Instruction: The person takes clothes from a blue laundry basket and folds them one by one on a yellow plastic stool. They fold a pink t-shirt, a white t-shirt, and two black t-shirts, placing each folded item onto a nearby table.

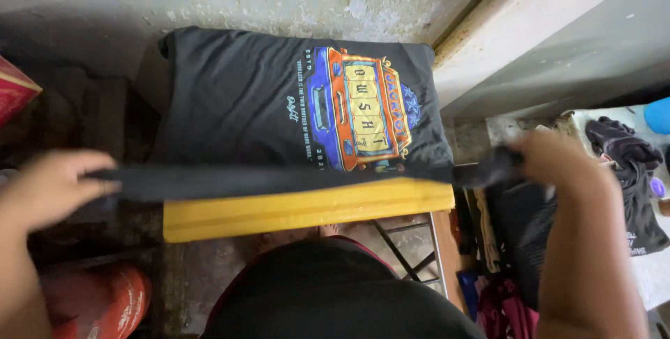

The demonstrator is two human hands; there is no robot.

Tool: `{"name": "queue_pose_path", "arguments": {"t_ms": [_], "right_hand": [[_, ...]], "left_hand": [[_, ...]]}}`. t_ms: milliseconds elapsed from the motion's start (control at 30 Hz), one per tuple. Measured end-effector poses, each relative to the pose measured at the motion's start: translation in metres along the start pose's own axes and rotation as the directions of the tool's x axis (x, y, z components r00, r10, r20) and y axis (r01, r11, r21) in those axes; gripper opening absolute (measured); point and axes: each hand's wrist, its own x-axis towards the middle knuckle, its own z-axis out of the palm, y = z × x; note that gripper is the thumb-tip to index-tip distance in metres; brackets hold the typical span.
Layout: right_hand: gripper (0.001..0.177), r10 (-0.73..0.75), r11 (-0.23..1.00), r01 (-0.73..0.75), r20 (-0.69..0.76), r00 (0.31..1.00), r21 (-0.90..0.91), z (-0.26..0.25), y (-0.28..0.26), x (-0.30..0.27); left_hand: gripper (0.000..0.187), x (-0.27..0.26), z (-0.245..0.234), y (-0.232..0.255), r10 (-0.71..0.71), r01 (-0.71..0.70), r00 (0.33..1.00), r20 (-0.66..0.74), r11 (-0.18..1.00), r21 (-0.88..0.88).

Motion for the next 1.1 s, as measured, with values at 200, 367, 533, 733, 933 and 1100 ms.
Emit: {"name": "queue_pose_path", "arguments": {"t_ms": [200,367,533,733,933,1100], "right_hand": [[0.019,-0.154,0.979,0.148,-0.033,0.988,-0.14,-0.097,-0.028,0.131],[0.046,-0.111,0.979,0.036,-0.384,0.917,-0.198,-0.074,-0.081,0.189],[0.076,0.222,0.917,0.004,-0.519,0.825,0.399,0.022,-0.085,0.182],[0.07,0.276,0.023,-0.318,0.3,0.913,0.948,0.14,-0.071,0.138],[0.048,0.395,0.274,0.055,-0.164,0.904,0.96,0.175,-0.055,0.169],[0.039,0.362,0.758,0.162,-0.615,0.7,0.631,0.129,-0.055,0.1]], "left_hand": [[0.056,0.121,-0.044,-0.013,-0.03,0.045,0.991,-0.132,0.992,0.118],[0.051,0.163,-0.025,0.022,-0.322,0.328,0.944,-0.07,0.94,0.09],[0.082,0.117,0.014,0.07,-0.589,0.451,0.757,-0.284,0.785,-0.425],[0.076,0.072,0.091,0.059,-0.685,0.454,0.727,-0.053,0.537,-0.711],[0.065,0.061,0.059,0.093,-0.693,0.511,0.657,-0.296,0.698,-0.501],[0.053,0.039,0.079,0.043,-0.468,0.491,0.687,-0.556,0.863,-0.12]]}}
